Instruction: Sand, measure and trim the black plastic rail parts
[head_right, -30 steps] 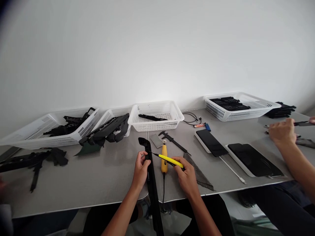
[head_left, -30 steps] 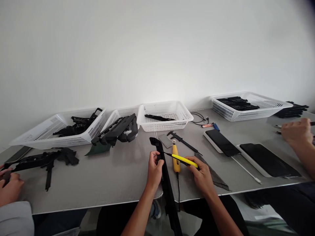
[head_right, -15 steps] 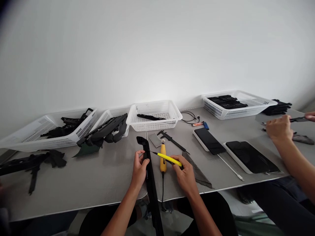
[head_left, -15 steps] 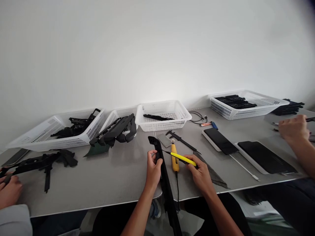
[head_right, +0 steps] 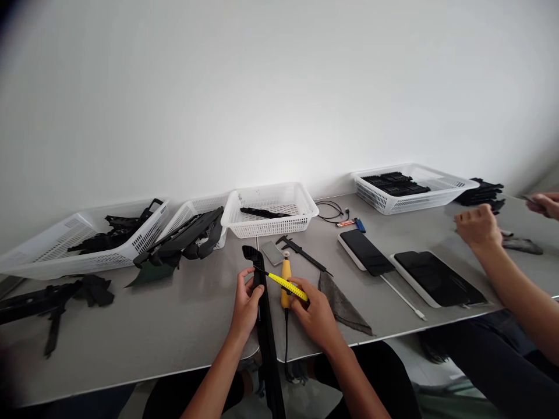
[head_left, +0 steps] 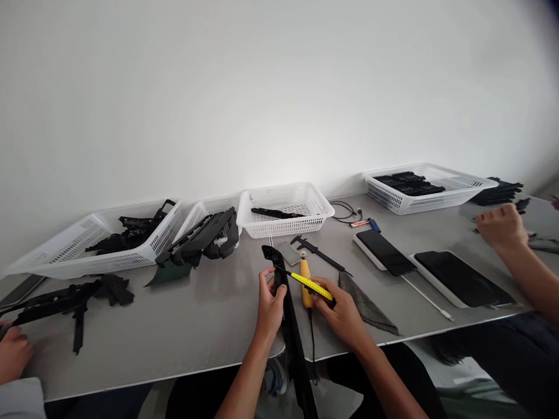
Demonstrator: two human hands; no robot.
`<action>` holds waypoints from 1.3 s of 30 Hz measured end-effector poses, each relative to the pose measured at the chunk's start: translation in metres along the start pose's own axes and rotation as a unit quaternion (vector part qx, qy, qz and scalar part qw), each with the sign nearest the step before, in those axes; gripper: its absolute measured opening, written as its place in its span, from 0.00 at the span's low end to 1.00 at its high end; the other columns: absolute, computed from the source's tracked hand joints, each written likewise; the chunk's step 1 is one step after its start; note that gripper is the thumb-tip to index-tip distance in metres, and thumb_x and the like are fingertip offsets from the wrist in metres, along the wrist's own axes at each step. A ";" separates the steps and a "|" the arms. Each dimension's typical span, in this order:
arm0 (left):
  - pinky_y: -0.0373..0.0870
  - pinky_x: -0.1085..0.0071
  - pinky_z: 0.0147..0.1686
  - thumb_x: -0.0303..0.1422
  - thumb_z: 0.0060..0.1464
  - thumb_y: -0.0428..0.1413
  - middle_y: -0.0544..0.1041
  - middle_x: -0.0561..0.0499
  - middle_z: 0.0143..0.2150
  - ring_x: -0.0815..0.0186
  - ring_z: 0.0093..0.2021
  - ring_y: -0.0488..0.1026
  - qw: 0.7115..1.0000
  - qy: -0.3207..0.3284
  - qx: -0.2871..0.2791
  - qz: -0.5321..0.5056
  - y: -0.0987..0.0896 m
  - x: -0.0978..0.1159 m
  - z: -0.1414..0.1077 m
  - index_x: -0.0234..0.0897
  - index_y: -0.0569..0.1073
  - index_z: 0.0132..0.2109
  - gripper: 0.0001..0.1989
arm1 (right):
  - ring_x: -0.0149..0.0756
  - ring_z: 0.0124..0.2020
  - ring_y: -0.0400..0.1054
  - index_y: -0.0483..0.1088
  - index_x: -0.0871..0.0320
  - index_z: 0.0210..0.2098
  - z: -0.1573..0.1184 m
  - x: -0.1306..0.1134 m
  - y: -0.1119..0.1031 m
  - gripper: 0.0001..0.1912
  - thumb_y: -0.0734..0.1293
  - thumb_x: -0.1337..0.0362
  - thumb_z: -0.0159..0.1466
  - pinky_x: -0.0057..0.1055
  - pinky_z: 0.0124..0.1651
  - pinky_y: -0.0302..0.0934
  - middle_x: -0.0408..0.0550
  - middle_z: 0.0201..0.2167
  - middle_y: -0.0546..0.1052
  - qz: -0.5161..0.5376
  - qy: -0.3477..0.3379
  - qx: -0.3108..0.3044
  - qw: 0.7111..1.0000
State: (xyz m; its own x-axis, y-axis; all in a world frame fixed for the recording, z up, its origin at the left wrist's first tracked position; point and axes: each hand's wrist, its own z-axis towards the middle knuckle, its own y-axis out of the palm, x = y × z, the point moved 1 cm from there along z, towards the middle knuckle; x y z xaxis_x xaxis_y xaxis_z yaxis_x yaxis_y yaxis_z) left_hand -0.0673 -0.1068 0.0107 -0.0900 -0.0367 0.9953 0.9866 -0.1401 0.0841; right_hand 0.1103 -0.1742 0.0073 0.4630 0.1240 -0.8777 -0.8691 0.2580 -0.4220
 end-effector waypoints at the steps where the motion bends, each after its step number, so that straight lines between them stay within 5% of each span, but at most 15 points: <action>1: 0.67 0.69 0.39 0.35 0.57 0.57 0.79 0.51 0.41 0.64 0.37 0.74 1.000 0.005 0.003 -0.002 0.000 0.000 0.000 0.44 0.64 0.55 0.19 | 0.43 0.47 0.75 0.73 0.56 0.58 0.000 -0.001 0.002 0.22 0.64 0.55 0.68 0.35 0.52 0.67 0.52 0.50 0.81 -0.016 -0.002 -0.017 1.000; 10: 0.69 0.67 0.42 0.37 0.58 0.59 0.79 0.51 0.41 0.63 0.39 0.75 1.000 0.005 0.008 0.008 -0.001 -0.002 0.000 0.45 0.66 0.58 0.22 | 0.45 0.41 0.79 0.70 0.53 0.61 -0.004 0.006 0.007 0.23 0.61 0.51 0.72 0.33 0.44 0.68 0.50 0.45 0.83 -0.100 -0.006 -0.045 0.994; 29: 0.71 0.67 0.43 0.36 0.57 0.59 0.80 0.50 0.43 0.62 0.40 0.77 1.000 0.004 0.011 0.001 -0.001 0.001 0.000 0.45 0.66 0.57 0.22 | 0.43 0.46 0.78 0.74 0.54 0.58 -0.005 -0.002 -0.001 0.20 0.63 0.54 0.71 0.33 0.52 0.68 0.50 0.50 0.82 -0.034 -0.009 -0.027 0.999; 39: 0.72 0.62 0.54 0.33 0.58 0.57 0.82 0.46 0.49 0.57 0.54 0.78 1.000 -0.012 -0.005 -0.023 -0.003 0.003 0.001 0.42 0.70 0.65 0.27 | 0.43 0.45 0.79 0.78 0.53 0.53 -0.003 0.001 0.002 0.18 0.64 0.56 0.69 0.31 0.49 0.69 0.46 0.48 0.83 -0.051 -0.001 0.002 0.999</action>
State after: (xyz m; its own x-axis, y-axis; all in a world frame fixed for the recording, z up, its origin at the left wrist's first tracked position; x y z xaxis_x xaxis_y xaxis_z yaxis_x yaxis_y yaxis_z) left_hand -0.0705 -0.1058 0.0137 -0.1324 -0.0068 0.9912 0.9799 -0.1516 0.1299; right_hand 0.1090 -0.1761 0.0051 0.5502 0.0988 -0.8292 -0.8161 0.2741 -0.5088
